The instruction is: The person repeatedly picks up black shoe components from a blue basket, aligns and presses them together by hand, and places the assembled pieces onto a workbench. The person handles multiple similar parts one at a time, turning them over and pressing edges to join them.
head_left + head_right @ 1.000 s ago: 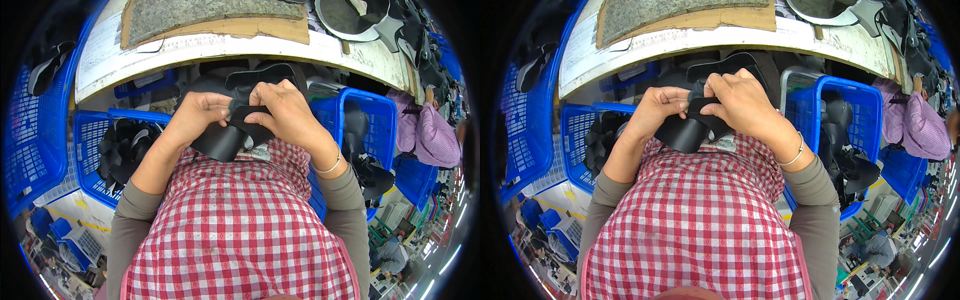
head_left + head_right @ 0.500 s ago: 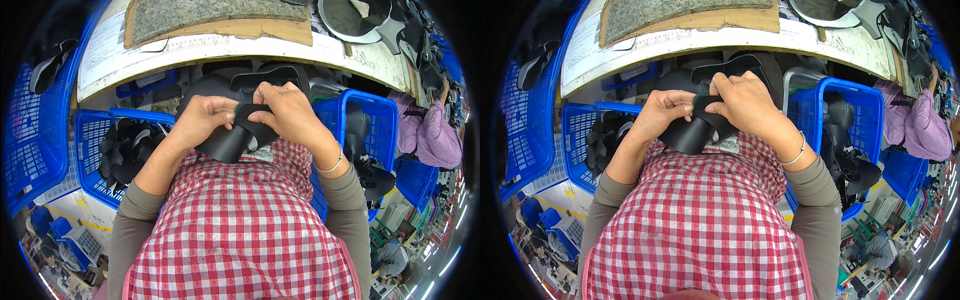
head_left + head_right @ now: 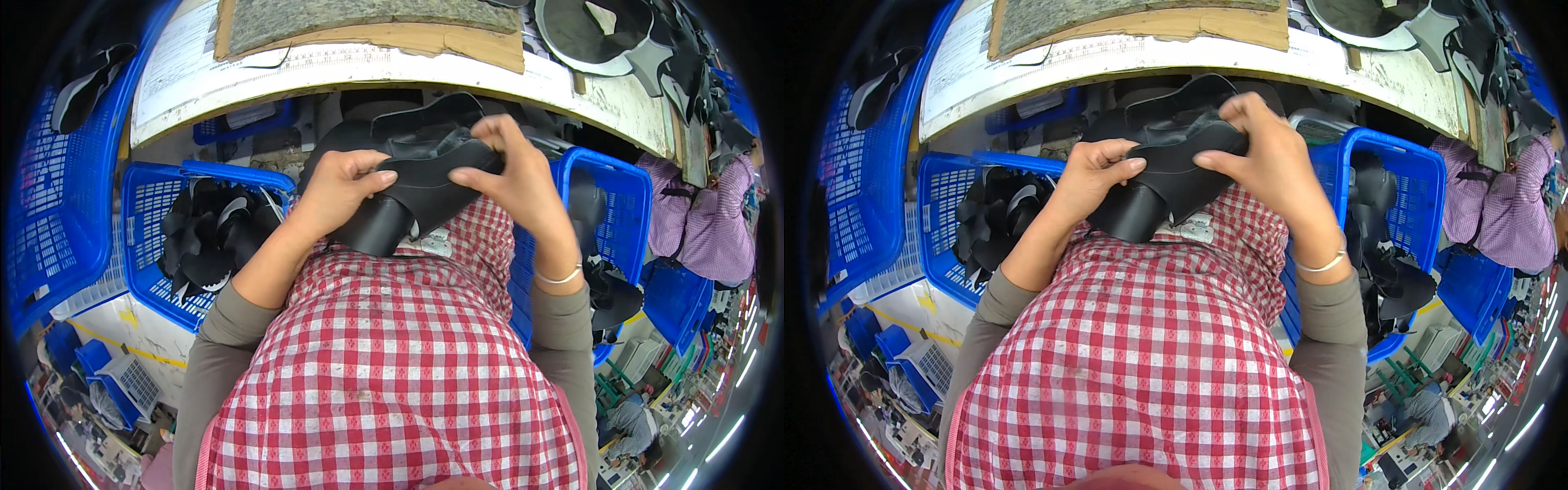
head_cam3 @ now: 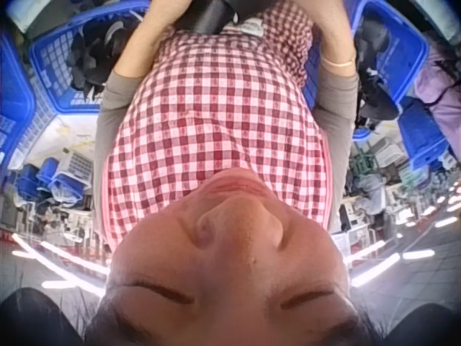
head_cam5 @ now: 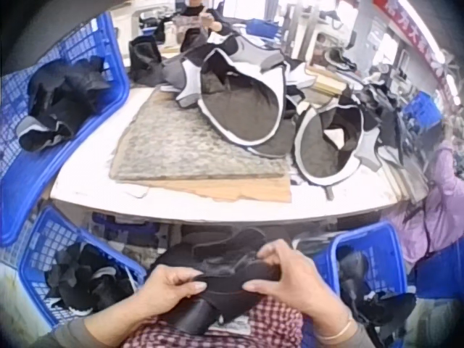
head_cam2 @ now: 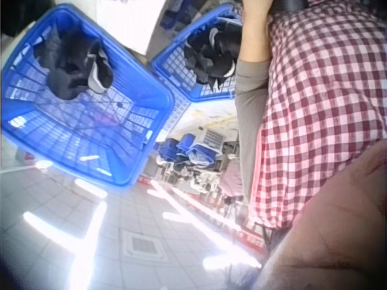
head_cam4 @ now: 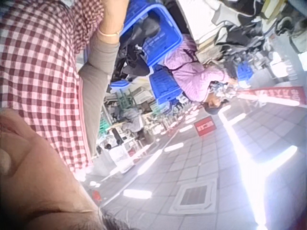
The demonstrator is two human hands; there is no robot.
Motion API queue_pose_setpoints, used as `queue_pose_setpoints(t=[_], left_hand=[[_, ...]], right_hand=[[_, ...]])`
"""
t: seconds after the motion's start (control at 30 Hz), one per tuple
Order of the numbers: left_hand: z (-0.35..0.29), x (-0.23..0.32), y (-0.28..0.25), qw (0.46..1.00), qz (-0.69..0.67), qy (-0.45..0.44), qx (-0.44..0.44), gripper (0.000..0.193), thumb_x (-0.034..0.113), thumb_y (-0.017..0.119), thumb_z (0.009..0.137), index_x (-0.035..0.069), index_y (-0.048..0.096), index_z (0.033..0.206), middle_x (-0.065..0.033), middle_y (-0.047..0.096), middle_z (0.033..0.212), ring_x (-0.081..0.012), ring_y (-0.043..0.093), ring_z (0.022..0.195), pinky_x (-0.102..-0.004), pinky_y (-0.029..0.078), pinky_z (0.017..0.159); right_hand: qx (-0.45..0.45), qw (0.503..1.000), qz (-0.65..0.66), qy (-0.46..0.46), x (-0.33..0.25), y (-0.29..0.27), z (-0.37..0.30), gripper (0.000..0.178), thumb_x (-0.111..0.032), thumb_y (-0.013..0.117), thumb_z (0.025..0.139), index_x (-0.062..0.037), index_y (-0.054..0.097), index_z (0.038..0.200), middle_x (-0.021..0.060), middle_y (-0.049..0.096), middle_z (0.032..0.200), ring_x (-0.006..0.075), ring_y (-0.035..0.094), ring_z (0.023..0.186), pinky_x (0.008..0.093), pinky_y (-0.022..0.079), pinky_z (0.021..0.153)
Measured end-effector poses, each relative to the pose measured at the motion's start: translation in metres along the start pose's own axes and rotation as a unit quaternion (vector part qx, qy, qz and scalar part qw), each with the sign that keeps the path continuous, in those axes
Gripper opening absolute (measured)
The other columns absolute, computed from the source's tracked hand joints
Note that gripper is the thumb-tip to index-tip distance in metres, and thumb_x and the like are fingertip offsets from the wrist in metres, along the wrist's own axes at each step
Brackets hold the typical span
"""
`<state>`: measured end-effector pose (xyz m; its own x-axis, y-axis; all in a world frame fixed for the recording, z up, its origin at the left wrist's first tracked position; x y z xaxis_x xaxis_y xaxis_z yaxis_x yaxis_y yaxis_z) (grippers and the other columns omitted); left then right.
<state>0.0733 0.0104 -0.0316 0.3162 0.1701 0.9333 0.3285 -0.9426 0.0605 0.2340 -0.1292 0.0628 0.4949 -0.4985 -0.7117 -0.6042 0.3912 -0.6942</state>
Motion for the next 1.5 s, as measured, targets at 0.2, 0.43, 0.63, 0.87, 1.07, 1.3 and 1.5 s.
queue_pose_setpoints(t=[0.2,0.43,0.63,0.87,1.07,1.3,1.5], left_hand=[[0.004,0.024,0.009,0.991,0.073,0.076,-0.086,0.027,0.009,0.079,0.096,-0.004,0.077,0.119,0.0005,0.074,0.100,-0.0070,0.064,0.091,-0.0250,0.053,0.084],[0.019,0.030,0.033,0.974,0.097,-0.039,-0.202,0.026,0.005,0.081,0.092,-0.005,0.077,0.116,-0.0014,0.077,0.098,-0.0053,0.066,0.087,-0.0256,0.057,0.080],[0.016,0.023,0.030,0.996,0.022,-0.038,-0.076,0.018,0.000,0.082,0.084,-0.006,0.080,0.101,-0.0072,0.078,0.089,-0.0096,0.068,0.079,-0.0287,0.056,0.074],[0.012,0.034,0.023,0.995,0.091,0.028,-0.024,0.015,0.001,0.084,0.087,-0.001,0.081,0.101,-0.0035,0.078,0.088,-0.0074,0.068,0.080,-0.0263,0.056,0.075],[0.016,0.020,0.021,0.997,-0.055,-0.031,-0.052,0.012,0.002,0.086,0.085,0.000,0.080,0.096,-0.0025,0.077,0.088,-0.0067,0.067,0.080,-0.0266,0.056,0.075],[0.014,0.028,0.022,0.989,0.137,0.047,-0.015,0.016,-0.001,0.082,0.087,-0.002,0.079,0.102,-0.0041,0.078,0.095,-0.0090,0.069,0.087,-0.0277,0.056,0.083],[0.015,0.045,0.029,0.986,0.087,0.132,-0.059,0.046,-0.001,0.079,0.089,0.003,0.072,0.134,-0.0090,0.077,0.123,-0.0127,0.069,0.110,-0.0308,0.057,0.098]], right_hand=[[-0.093,0.991,0.092,-0.007,0.020,0.023,-0.013,0.048,-0.019,0.090,0.084,0.0042,0.073,0.122,0.0203,0.079,0.097,0.0264,0.079,0.086,0.0366,0.060,0.077],[-0.102,0.992,0.068,-0.003,0.017,0.030,-0.010,0.052,-0.023,0.089,0.082,0.0045,0.073,0.123,0.0221,0.078,0.095,0.0323,0.079,0.085,0.0388,0.060,0.076],[-0.077,0.997,-0.009,-0.005,0.009,0.027,-0.011,0.048,-0.020,0.089,0.084,0.0049,0.072,0.121,0.0202,0.079,0.095,0.0266,0.078,0.085,0.0357,0.060,0.077],[-0.073,0.996,-0.048,-0.004,0.004,0.028,-0.010,0.051,-0.018,0.089,0.084,0.0076,0.070,0.124,0.0215,0.079,0.095,0.0273,0.080,0.086,0.0349,0.061,0.075],[-0.084,0.995,-0.059,-0.003,-0.002,0.030,-0.012,0.058,-0.020,0.090,0.084,0.0105,0.068,0.128,0.0248,0.078,0.094,0.0287,0.080,0.084,0.0356,0.061,0.073],[0.006,0.999,0.022,-0.049,0.000,0.024,-0.020,0.042,-0.026,0.084,0.091,0.0022,0.066,0.116,0.0219,0.074,0.090,0.0358,0.076,0.085,0.0419,0.058,0.074],[0.055,0.988,0.129,-0.056,0.010,0.020,-0.027,0.038,-0.013,0.079,0.096,-0.0011,0.054,0.123,0.0168,0.077,0.101,0.0286,0.077,0.095,0.0356,0.059,0.079]])
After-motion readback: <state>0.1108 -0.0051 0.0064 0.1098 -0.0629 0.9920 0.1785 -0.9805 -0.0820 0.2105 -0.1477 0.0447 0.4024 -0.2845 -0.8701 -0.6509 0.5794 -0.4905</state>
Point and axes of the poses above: each hand's wrist, its own z-axis towards the middle knuckle, its own y-axis out of the palm, x = y × z, the point moved 10 cm from there along z, towards the middle knuckle
